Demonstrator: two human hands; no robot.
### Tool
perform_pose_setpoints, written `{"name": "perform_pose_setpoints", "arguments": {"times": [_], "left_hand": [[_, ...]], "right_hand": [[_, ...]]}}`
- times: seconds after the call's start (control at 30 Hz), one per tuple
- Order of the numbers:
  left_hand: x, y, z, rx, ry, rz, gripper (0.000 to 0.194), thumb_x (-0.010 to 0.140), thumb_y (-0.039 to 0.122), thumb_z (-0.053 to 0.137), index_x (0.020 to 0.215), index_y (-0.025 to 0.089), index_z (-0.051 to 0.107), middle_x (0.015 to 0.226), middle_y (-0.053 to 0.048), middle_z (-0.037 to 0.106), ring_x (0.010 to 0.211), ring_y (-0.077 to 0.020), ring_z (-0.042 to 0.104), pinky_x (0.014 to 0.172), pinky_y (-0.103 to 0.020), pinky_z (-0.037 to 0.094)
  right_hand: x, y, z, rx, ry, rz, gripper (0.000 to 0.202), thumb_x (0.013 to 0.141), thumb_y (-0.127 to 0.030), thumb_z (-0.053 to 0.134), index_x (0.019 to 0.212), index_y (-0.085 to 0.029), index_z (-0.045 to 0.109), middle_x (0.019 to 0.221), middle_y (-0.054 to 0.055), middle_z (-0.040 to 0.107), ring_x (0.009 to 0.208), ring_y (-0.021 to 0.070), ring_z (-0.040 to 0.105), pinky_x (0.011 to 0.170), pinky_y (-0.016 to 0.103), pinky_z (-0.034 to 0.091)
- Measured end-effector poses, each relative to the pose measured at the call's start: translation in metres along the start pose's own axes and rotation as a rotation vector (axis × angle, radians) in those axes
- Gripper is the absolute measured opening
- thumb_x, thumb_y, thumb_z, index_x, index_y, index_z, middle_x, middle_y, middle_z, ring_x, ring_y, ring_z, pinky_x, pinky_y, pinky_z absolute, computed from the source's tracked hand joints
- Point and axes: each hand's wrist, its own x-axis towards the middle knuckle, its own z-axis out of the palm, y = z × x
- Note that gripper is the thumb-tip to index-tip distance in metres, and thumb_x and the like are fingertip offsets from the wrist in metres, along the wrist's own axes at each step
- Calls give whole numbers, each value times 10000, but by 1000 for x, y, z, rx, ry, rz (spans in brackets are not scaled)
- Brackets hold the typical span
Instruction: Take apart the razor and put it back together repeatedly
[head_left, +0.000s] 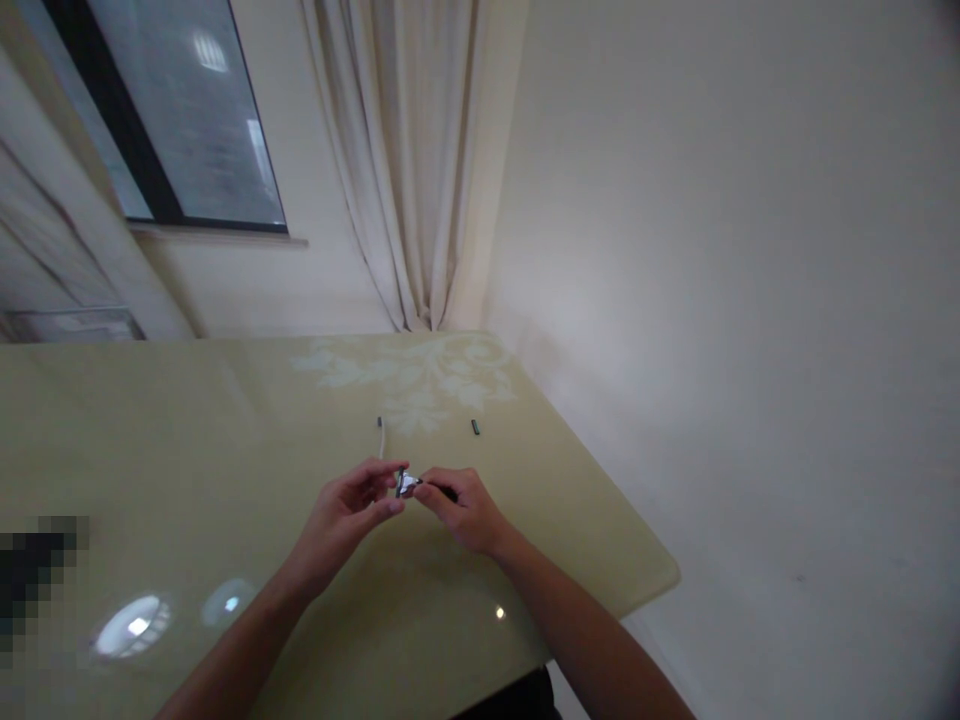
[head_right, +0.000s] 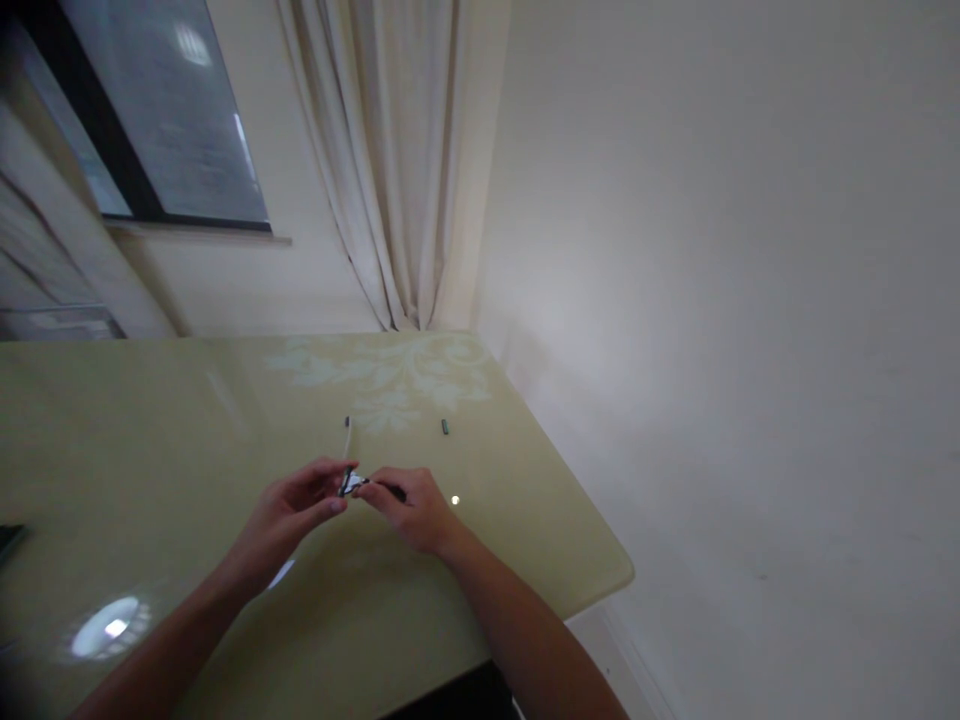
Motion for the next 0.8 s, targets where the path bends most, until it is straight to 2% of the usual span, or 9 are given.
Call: {"name": "perform_pose_setpoints", "arguments": {"times": [0.2,0.27,0.33,0.43,0.5,0.53,0.6,0.67,0.8], "left_hand": [[1,2,-2,27,-2,7,443,759,423,839,1150,227,766,944,-49,717,838,-191,644,755,-273,515],[2,3,-4,34,28,11,481,781,461,812,1200,234,742,966,-47,717,870,-197,651,779,-277,515],[6,2,-8,84,105,18,510,819,525,752,1236,233,716,956,-43,716,866,-198,651,768,-276,507],[14,-6,-17,324,218,-7,491,862,627,622,1066,196,741,842,-47,718,745,-206,633,667,-282,466],[20,-14,-21,575,236,-31,489,886,650,546,873,193,720,754,-51,702,663,-213,607,621,-294,425],[22,-18,-22,703,229,-41,489,900,646,520,806,198,693,724,-53,690,645,-216,599,616,-299,407],[25,-24,-21,926,190,-56,481,921,628,497,739,208,642,709,-59,677,652,-224,599,627,-302,382],[26,-28,-18,1085,143,-56,468,930,610,494,710,213,606,722,-67,673,680,-230,606,644,-300,364],[22,-29,-13,1251,82,-30,378,947,479,485,686,220,572,739,-67,670,694,-225,606,657,-301,337]], "right_hand": [[-2,3,4,92,42,28,300,932,-466,688,1041,-187,662,627,-67,457,566,103,386,548,239,293],[-1,6,2,96,80,30,300,909,-445,717,1042,-193,626,647,-70,473,575,104,402,556,233,307],[3,9,-9,70,168,50,284,928,-462,682,984,-192,616,675,-53,502,592,109,430,566,232,330],[20,20,-42,-46,348,79,321,963,-493,602,945,-179,668,731,-6,575,650,131,514,600,241,386],[36,32,-69,-226,442,85,294,956,-437,598,942,-173,728,896,58,681,784,160,597,712,267,448],[43,39,-82,-327,476,129,272,946,-404,603,919,-176,749,918,67,705,817,172,618,749,281,458],[53,54,-100,-481,453,288,249,928,-362,616,872,-183,780,849,60,733,807,190,647,750,294,457],[57,70,-108,-534,450,406,230,909,-342,638,851,-186,796,806,62,750,773,204,671,717,300,455],[50,92,-105,-582,507,456,180,878,-310,681,879,-175,800,873,97,779,799,219,698,712,301,463]]}}
